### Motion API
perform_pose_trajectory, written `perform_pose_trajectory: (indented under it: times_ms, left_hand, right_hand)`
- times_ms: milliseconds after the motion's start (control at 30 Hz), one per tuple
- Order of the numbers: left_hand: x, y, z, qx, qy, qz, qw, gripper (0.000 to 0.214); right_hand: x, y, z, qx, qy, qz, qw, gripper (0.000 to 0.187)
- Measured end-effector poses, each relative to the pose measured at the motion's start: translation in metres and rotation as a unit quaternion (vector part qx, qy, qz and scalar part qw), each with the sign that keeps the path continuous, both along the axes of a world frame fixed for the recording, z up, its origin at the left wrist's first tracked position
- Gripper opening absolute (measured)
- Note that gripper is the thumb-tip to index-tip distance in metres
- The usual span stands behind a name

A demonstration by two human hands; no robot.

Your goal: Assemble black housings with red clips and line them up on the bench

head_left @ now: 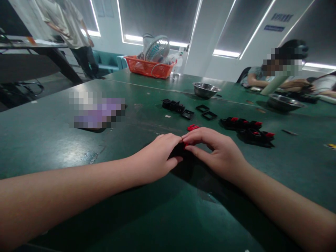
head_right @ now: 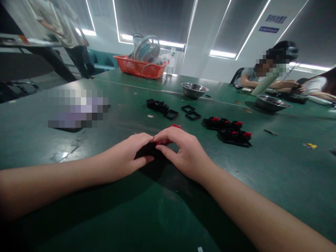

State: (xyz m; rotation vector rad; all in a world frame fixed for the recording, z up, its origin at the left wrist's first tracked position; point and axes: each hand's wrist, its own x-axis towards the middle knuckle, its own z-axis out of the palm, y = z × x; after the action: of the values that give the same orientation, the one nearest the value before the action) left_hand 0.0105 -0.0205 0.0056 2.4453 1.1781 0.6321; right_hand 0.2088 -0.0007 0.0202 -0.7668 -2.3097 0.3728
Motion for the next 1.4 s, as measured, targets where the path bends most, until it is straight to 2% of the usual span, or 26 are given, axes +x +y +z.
perform_pose_trajectory:
  times_ms: [433, 967, 1400]
  left_hand:
    - [0.0017, -0.0012, 0.0025, -0.009, 0.007, 0.015, 1.0, 0.027]
    - [0.0012, 0.001, 0.0002, -0.016, -0.003, -0.003, 1.0, 0.024]
    - [0.0006, -0.0003, 0.0014, -0.022, -0.001, 0.003, 1.0, 0.031]
  right_hand:
    - [-0.0013, -0.0004, 0.001, 0.011, 0.004, 0.005, 1.0, 0.014]
    - [0.0004, -0.0003, 0.0, 0.017, -0.001, 0.004, 1.0, 0.013]
    - [0.0009, -0.0016, -0.0014, 0.016, 0.002, 0.003, 1.0, 0.016]
